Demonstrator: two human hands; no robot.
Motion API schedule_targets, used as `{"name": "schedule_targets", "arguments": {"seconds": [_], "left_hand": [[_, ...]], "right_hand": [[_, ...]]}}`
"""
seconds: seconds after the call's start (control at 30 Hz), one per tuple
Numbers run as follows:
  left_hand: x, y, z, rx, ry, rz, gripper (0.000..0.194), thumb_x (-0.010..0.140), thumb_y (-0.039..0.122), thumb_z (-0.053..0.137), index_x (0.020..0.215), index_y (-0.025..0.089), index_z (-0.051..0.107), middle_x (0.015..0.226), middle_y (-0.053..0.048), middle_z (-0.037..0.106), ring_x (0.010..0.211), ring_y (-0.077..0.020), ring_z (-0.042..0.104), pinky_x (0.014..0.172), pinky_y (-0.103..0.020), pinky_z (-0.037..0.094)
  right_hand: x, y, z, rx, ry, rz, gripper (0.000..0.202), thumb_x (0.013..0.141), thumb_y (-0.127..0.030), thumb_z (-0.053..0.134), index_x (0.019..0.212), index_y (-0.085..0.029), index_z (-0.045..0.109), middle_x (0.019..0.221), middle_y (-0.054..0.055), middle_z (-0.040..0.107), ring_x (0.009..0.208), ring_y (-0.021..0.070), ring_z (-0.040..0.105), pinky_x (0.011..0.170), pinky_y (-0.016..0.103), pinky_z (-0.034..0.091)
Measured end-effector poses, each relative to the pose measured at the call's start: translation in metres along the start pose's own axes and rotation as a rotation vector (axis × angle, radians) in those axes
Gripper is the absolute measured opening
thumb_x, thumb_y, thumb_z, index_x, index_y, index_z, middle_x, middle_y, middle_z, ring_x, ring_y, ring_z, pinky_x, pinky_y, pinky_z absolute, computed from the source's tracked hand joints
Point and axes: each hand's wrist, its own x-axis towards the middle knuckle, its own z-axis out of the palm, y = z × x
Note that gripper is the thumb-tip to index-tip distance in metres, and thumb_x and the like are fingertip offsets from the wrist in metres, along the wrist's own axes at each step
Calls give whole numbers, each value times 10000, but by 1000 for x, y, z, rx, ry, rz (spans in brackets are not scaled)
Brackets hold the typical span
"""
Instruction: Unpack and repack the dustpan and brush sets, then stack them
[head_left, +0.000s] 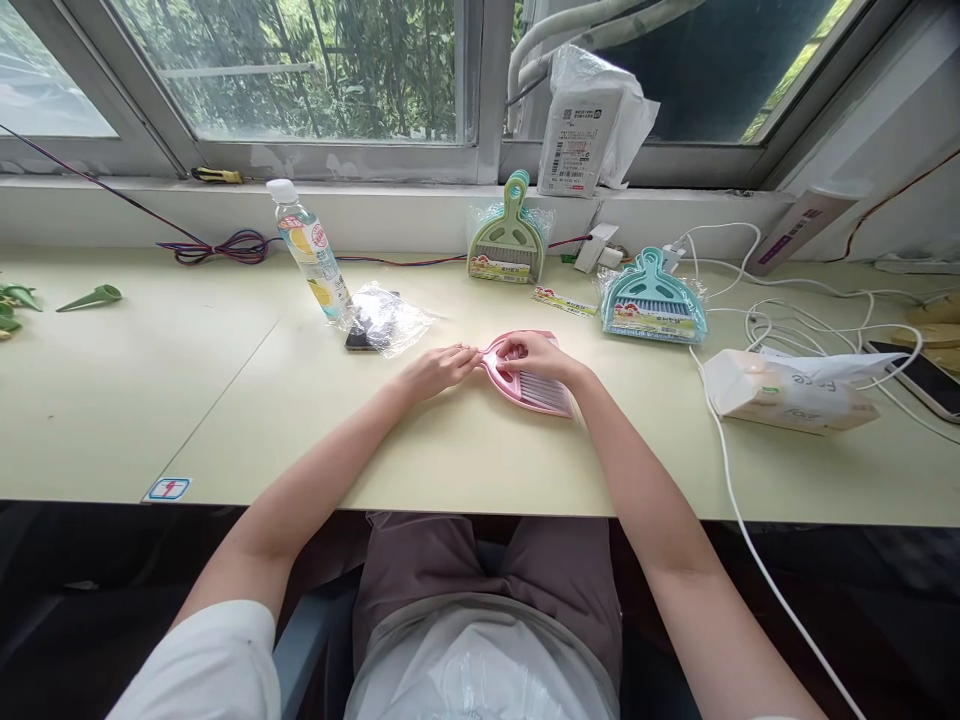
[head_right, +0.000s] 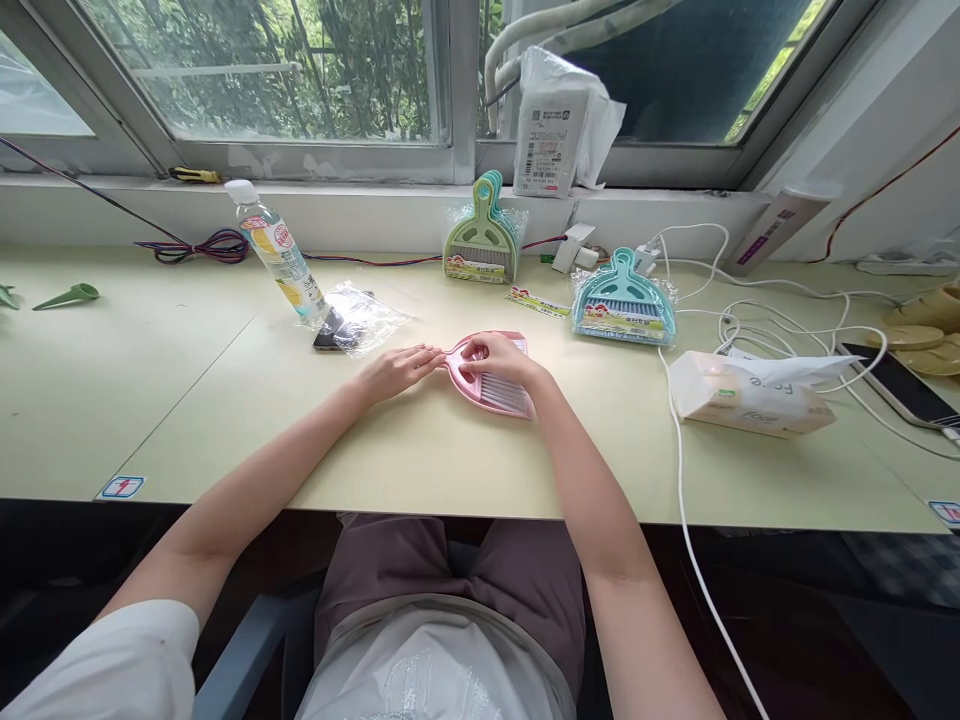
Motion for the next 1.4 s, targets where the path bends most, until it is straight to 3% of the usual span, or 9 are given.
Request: {"name": "schedule_targets", "arguments": {"seconds": [0.27, 0.67, 1.0, 1.3, 1.4], "left_hand": [[0, 0, 4, -14, -27, -10, 350, 917, 48, 372, 1197, 124, 568, 1187, -109, 637, 1080, -164, 613, 974, -304, 478], [-3, 5, 7, -98, 73, -48, 299, 927, 90, 392, 1162, 148, 566, 1139, -99, 653, 1064, -171, 612, 830, -262, 505], [-2, 5, 3, -22, 24, -24, 319, 904, 36, 372, 1137, 137, 566, 1107, -94, 660, 1000, -166, 640, 800, -259, 512], [4, 3, -3, -74, 34, 31, 295, 922, 75, 366, 1150, 142, 541, 1147, -99, 619, 1058, -179, 579, 979, -343, 432], [12, 7, -4, -78, -6, 32, 298, 925, 103, 362, 1170, 139, 528, 1122, -113, 614, 1002, -201, 577, 932, -368, 438]], "right_hand": [[1, 0, -1, -19, 17, -27, 224, 679, -381, 655, 768, -176, 667, 918, 47, 660, 815, 176, 546, 727, 301, 397], [-2, -1, -2, 19, -42, 32, 249, 662, -406, 660, 734, -168, 653, 871, 37, 637, 772, 154, 524, 680, 276, 380], [1, 3, -3, 17, -52, 6, 242, 659, -403, 660, 725, -170, 663, 843, 35, 633, 762, 160, 529, 663, 275, 370], [5, 11, 1, -6, -22, 20, 223, 654, -382, 686, 721, -170, 666, 853, 21, 644, 782, 154, 546, 676, 266, 367], [4, 10, 2, 2, -12, 21, 216, 658, -374, 680, 724, -169, 662, 818, 16, 639, 760, 148, 541, 670, 264, 369]]}}
